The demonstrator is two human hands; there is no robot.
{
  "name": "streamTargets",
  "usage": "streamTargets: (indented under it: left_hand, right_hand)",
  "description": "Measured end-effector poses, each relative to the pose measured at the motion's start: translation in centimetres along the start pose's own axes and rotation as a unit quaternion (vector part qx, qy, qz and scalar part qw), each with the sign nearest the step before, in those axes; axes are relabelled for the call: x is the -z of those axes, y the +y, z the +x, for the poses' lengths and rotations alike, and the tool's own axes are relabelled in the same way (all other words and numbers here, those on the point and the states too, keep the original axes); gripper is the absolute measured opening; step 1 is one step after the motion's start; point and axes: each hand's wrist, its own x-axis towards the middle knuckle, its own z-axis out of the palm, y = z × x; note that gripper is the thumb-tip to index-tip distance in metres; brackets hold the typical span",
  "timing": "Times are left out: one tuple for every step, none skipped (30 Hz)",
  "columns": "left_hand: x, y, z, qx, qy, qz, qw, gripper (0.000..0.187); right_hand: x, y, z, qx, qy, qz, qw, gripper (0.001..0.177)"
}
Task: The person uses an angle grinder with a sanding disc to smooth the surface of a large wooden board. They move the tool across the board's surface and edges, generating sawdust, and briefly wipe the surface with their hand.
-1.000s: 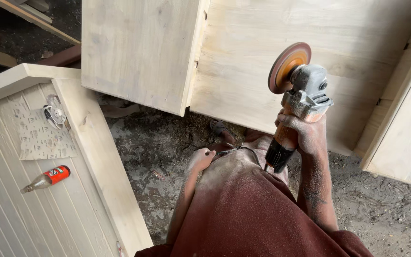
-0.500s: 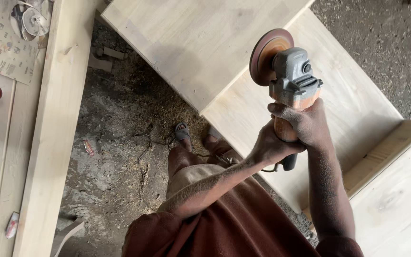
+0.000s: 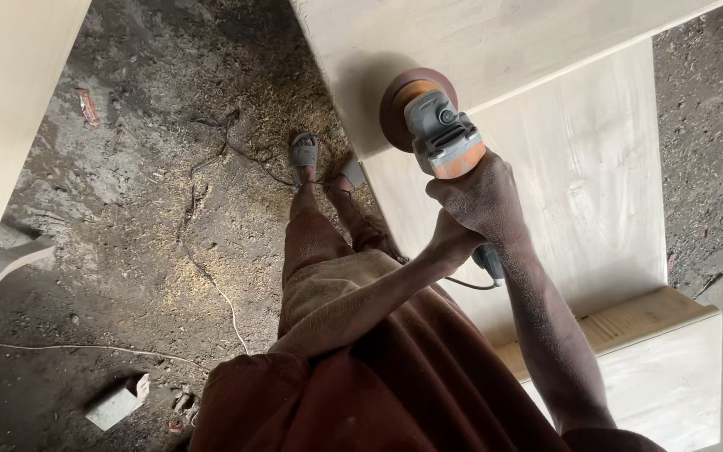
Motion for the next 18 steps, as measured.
streamTargets:
  left_hand:
    - [0.2, 0.1, -0.2, -0.009, 0.005, -0.006, 1.000, 0.065]
    - [0.1, 0.3, -0.3, -0.017, 0.007, -0.012, 1.000, 0.065]
    - [-0.1, 0.4, -0.6, -0.022, 0.005, -0.034, 0.999, 0.064]
    - [-0.1, 0.5, -0.6, -0.030, 0.001, -0.053, 0.998, 0.063]
    - [0.0, 0.6, -0.2, -0.038, -0.003, -0.072, 0.997, 0.062]
    - [-0.1, 0.4, 0.2, -0.028, -0.004, -0.065, 0.997, 0.055]
    - [-0.5, 0.1, 0.9, -0.018, -0.005, -0.058, 0.998, 0.048]
    - [-0.8, -0.4, 1.3, -0.006, -0.008, -0.050, 0.999, 0.042]
    - [-1.1, -0.7, 1.1, 0.011, -0.011, -0.041, 0.999, 0.040]
    - [-1.6, -0.8, 1.7, 0.021, -0.014, -0.031, 0.999, 0.038]
    - [-2.1, -0.8, 2.3, 0.032, -0.017, -0.020, 0.999, 0.036]
    - [-2.8, -0.8, 2.9, 0.046, -0.020, -0.018, 0.999, 0.038]
    - [-3.6, -0.8, 3.8, 0.060, -0.023, -0.016, 0.998, 0.040]
    - [-4.3, -0.8, 4.7, 0.076, -0.031, -0.011, 0.997, 0.042]
    - [-5.1, -0.9, 5.5, 0.082, -0.030, -0.005, 0.996, 0.044]
    - [-6.0, -1.2, 6.3, 0.090, -0.032, 0.000, 0.995, 0.045]
    - [-6.8, -1.5, 7.0, 0.097, -0.033, 0.005, 0.995, 0.047]
    - [-7.6, -1.9, 7.7, 0.090, -0.038, -0.016, 0.995, 0.047]
  right_hand:
    - [-0.4, -0.1, 0.3, -0.010, -0.006, -0.012, 1.000, 0.039]
    - [-0.7, -0.2, 0.5, -0.012, -0.007, -0.027, 1.000, 0.040]
    - [-0.9, -0.4, 0.6, -0.014, -0.009, -0.042, 0.999, 0.041]
    - [-1.0, -0.5, 1.1, -0.011, -0.007, -0.057, 0.998, 0.042]
    - [-0.8, -0.6, 1.6, -0.022, -0.001, -0.061, 0.998, 0.041]
    - [-0.7, -0.5, 1.9, -0.034, -0.005, -0.064, 0.997, 0.040]
    - [-0.6, -0.4, 2.1, -0.047, -0.009, -0.067, 0.997, 0.039]
    - [-0.5, -0.2, 2.1, -0.059, -0.009, -0.068, 0.996, 0.037]
    - [-0.1, 0.2, 2.1, -0.071, -0.009, -0.068, 0.995, 0.035]
    - [0.5, 0.5, 2.7, -0.077, -0.008, -0.070, 0.994, 0.034]
    - [1.2, 0.8, 3.3, -0.087, -0.001, -0.082, 0.993, 0.034]
    - [1.9, 1.2, 3.5, -0.100, 0.003, -0.094, 0.991, 0.035]
    - [2.7, 1.7, 3.9, -0.113, 0.007, -0.107, 0.988, 0.035]
    - [3.6, 2.3, 4.2, -0.114, 0.013, -0.102, 0.988, 0.036]
    - [4.5, 3.0, 4.6, -0.115, 0.018, -0.098, 0.988, 0.037]
    - [5.3, 3.6, 4.9, -0.118, 0.026, -0.094, 0.988, 0.038]
    - [5.8, 4.1, 5.5, -0.114, 0.028, -0.092, 0.989, 0.038]
    - [6.5, 4.6, 5.9, -0.116, 0.031, -0.090, 0.989, 0.039]
